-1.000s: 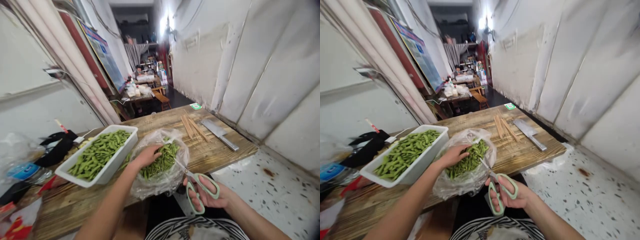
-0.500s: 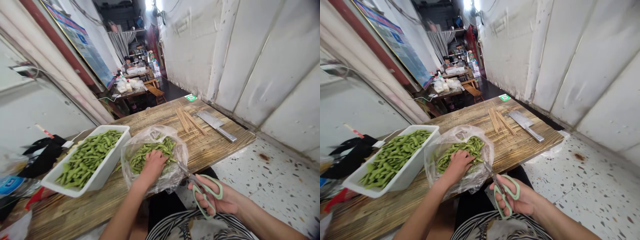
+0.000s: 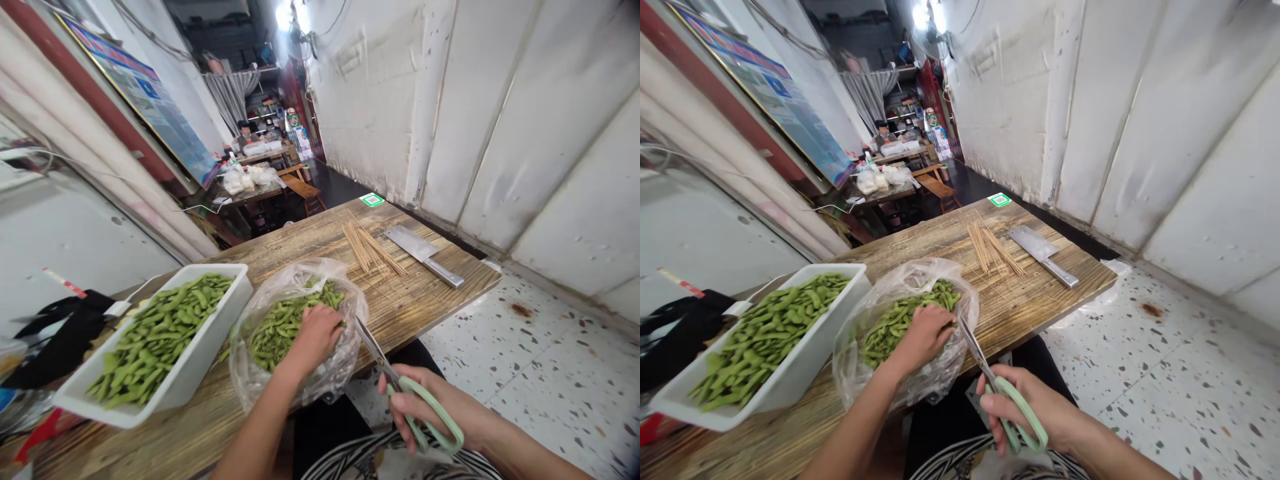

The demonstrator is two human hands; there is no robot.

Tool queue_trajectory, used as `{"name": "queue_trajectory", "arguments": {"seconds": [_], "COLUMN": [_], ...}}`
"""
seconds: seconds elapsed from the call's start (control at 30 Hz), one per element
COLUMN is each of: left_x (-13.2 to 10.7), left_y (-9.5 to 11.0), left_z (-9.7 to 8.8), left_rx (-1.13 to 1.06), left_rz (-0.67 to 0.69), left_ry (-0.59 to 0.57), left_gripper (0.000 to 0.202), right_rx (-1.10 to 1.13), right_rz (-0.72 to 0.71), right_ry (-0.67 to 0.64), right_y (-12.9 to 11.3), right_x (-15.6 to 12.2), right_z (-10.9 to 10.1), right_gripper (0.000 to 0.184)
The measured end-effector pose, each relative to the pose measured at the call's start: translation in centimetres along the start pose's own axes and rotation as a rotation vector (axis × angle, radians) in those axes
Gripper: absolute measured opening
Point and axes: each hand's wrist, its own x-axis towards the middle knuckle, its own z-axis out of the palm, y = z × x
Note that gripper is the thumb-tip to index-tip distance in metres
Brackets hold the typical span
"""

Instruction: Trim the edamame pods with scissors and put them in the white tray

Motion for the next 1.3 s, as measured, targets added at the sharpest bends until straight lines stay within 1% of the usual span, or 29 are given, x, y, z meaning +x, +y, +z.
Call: {"name": "queue_trajectory", "arguments": {"seconds": [0.07,0.13,0.17,0.2,0.27,0.33,0.37,0.43,0.5,0.57,0.67,0.8,1.0,1.1,1.23,1.3], "left_x": [-0.5,-1.5,-2.1,-2.7,-4.0,-5.0,-5.5,-6.1,-6.4,-6.4,-6.3,-6.0,-5.9,-5.9,-5.9,-5.9], "left_y": [-0.6,-1.4,-1.8,-2.1,-2.3,-2.0,-1.7,-0.9,-0.2,0.2,0.3,0.2,-0.3,-0.4,-0.5,-0.4], "left_z": [0.1,0.1,0.0,-0.1,-0.5,-1.1,-1.4,-1.8,-1.8,-1.6,-1.2,-0.9,-0.6,-0.6,-0.8,-0.8], "left_rx": [-0.226,-0.449,-0.525,-0.568,-0.602,-0.676,-0.75,-0.92,-1.033,-1.091,-1.119,-1.069,-1.036,-1.027,-0.962,-0.973], "left_rz": [-0.084,-0.228,-0.298,-0.361,-0.461,-0.546,-0.585,-0.643,-0.687,-0.712,-0.729,-0.72,-0.71,-0.7,-0.677,-0.678], "left_ry": [0.094,0.148,0.166,0.193,0.301,0.39,0.398,0.375,0.384,0.414,0.419,0.441,0.465,0.439,0.415,0.404], "left_gripper": [0.017,0.025,0.03,0.036,0.044,0.044,0.042,0.042,0.043,0.045,0.042,0.034,0.035,0.032,0.029,0.029], "right_rx": [-0.01,-0.073,-0.125,-0.191,-0.349,-0.51,-0.579,-0.688,-0.773,-0.843,-0.907,-0.946,-0.975,-0.959,-0.902,-0.875], "right_rz": [-0.023,-0.052,-0.064,-0.075,-0.097,-0.122,-0.133,-0.14,-0.126,-0.106,-0.084,-0.075,-0.058,-0.066,-0.102,-0.115], "right_ry": [-0.007,-0.004,0.005,0.02,0.062,0.083,0.082,0.081,0.094,0.107,0.104,0.104,0.141,0.159,0.166,0.172], "right_y": [-0.1,-0.5,-0.8,-1.1,-1.6,-2.1,-2.3,-2.7,-3.0,-3.1,-3.2,-3.1,-2.9,-2.5,-1.5,-1.0], "right_x": [0.3,0.7,0.9,1.1,1.8,2.5,3.0,3.7,4.4,4.9,5.4,5.9,6.4,6.6,6.9,7.1], "right_z": [0.1,0.2,0.2,0.2,0.3,0.5,0.7,1.0,1.4,1.7,1.9,2.0,2.2,2.2,1.7,1.4], "right_gripper": [0.033,0.035,0.036,0.037,0.038,0.037,0.036,0.035,0.036,0.037,0.038,0.037,0.037,0.037,0.034,0.032]}}
